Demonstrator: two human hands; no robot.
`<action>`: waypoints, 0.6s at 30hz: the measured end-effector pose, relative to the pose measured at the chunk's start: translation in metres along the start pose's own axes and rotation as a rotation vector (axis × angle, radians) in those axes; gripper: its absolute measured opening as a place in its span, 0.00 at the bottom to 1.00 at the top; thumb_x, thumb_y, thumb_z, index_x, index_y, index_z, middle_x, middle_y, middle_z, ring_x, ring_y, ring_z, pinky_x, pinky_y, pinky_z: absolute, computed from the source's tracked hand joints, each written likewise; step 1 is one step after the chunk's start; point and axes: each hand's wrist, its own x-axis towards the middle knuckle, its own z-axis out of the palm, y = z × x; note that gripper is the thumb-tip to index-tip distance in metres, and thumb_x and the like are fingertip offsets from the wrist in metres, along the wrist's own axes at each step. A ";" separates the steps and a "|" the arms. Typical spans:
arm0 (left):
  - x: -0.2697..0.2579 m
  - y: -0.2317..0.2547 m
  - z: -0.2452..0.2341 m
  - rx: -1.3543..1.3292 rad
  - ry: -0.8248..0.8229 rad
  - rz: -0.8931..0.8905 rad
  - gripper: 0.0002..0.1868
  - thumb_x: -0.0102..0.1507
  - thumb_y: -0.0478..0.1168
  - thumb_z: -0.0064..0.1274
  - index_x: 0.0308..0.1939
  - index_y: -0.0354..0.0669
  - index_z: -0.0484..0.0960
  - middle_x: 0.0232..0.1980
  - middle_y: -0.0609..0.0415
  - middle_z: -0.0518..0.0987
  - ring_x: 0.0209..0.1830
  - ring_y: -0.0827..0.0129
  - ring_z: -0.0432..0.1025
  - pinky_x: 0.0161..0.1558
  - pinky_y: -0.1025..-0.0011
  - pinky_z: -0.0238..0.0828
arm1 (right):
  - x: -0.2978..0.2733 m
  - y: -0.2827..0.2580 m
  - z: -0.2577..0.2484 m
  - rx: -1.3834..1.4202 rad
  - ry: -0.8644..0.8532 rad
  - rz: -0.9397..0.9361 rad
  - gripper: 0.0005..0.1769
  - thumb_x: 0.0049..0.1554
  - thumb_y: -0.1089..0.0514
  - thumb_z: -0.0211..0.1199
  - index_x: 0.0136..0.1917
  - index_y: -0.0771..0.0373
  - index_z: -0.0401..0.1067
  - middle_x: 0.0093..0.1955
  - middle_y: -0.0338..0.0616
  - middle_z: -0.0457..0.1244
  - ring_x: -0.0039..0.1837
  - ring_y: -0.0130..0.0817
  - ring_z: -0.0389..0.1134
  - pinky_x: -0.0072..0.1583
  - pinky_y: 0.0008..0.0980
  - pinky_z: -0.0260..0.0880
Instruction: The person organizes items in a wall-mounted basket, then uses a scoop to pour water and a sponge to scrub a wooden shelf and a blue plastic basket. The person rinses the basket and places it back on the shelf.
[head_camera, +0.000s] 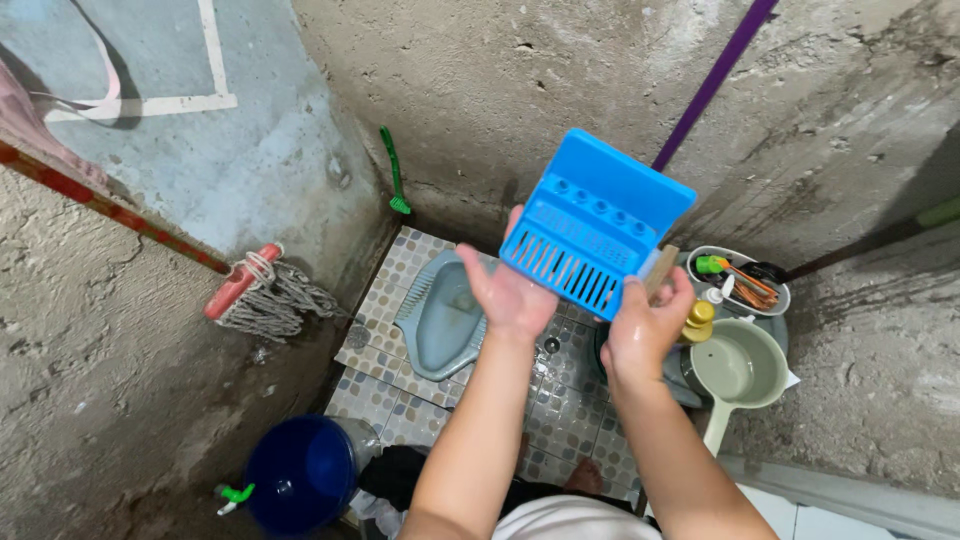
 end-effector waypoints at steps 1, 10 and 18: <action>-0.001 -0.003 0.007 0.155 0.107 0.027 0.43 0.64 0.72 0.37 0.72 0.47 0.66 0.72 0.49 0.70 0.73 0.53 0.63 0.70 0.51 0.61 | 0.001 0.002 -0.001 -0.058 -0.003 -0.132 0.36 0.62 0.66 0.61 0.78 0.67 0.49 0.67 0.53 0.62 0.60 0.38 0.68 0.56 0.40 0.69; 0.006 0.015 0.011 0.414 0.253 0.106 0.33 0.73 0.63 0.35 0.71 0.44 0.64 0.70 0.46 0.72 0.69 0.53 0.67 0.70 0.50 0.63 | -0.036 -0.075 -0.015 -0.819 -0.323 -0.911 0.37 0.55 0.54 0.73 0.73 0.70 0.64 0.62 0.58 0.63 0.62 0.56 0.64 0.65 0.48 0.64; 0.000 -0.004 0.011 0.359 0.266 0.041 0.33 0.73 0.63 0.32 0.72 0.44 0.65 0.68 0.46 0.73 0.67 0.56 0.69 0.70 0.54 0.63 | -0.034 -0.089 0.048 -0.808 -0.529 -0.950 0.35 0.51 0.56 0.71 0.68 0.71 0.69 0.61 0.57 0.65 0.61 0.57 0.65 0.63 0.49 0.65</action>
